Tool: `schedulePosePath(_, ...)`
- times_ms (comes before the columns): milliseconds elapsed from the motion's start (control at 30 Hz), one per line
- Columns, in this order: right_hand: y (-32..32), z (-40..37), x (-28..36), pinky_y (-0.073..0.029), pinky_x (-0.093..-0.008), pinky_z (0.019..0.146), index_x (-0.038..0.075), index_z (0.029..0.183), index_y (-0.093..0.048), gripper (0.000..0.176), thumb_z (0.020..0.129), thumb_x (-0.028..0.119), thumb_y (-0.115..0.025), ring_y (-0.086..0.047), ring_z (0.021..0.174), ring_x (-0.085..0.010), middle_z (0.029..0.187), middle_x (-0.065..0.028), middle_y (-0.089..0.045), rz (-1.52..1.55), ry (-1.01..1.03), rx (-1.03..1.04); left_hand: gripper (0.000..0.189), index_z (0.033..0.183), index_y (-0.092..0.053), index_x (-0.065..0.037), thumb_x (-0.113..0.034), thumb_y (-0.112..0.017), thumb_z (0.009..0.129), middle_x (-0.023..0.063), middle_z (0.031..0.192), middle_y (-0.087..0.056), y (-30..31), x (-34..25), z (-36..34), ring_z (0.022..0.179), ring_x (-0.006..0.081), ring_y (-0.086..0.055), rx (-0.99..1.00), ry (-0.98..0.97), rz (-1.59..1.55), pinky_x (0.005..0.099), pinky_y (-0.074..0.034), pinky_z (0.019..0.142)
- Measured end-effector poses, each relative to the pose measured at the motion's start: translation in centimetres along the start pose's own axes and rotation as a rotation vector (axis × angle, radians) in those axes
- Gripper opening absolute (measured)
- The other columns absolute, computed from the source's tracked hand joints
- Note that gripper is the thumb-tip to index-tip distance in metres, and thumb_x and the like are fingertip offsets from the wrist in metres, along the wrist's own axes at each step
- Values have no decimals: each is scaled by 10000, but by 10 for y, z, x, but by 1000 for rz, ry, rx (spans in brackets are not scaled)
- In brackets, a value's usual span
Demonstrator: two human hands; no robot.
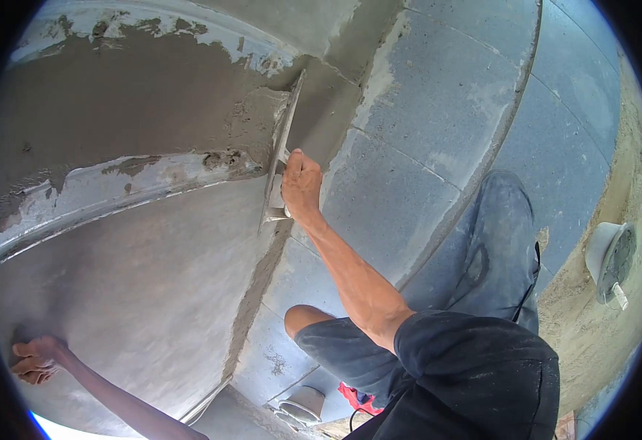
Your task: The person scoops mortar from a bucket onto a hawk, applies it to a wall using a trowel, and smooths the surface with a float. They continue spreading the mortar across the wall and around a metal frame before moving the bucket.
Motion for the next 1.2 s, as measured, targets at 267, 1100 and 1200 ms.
schedulePosePath(267, -6, -26, 51, -365, -401, 521, -45, 666, -469, 432, 969, 257, -409, -391, 515, -164, 523, -172, -392, -101, 114, 63, 753, 1426, -286, 9, -517, -393, 898, 254, 1451, -253, 5, -14, -7, 1362, 369, -208, 10, -21, -40, 495, -169, 1096)
schedulePosePath(1100, -3, -72, 143, -323, -265, 396, 37, 780, -604, 342, 990, 186, -379, -448, 469, -65, 553, -6, -520, 376, 150, 538, 751, 1476, -180, 0, -534, -287, 959, 269, 1474, -188, 17, -25, -12, 1378, 393, -177, 52, -49, 30, 508, -166, 1110)
schedulePosePath(1200, 32, -15, 75, -271, -260, 400, 26, 707, -565, 329, 972, 185, -452, -382, 460, -46, 545, 15, -463, 284, 86, 341, 760, 1474, -173, 12, -537, -278, 959, 273, 1470, -189, 19, -27, -12, 1378, 397, -174, 80, -49, 22, 505, -165, 1114)
Point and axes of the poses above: each hand's wrist, its own z-axis towards the middle knuckle, its own y-axis out of the back of the hand, x = y × z, the point moved 2 cm from there along z, towards the middle knuckle
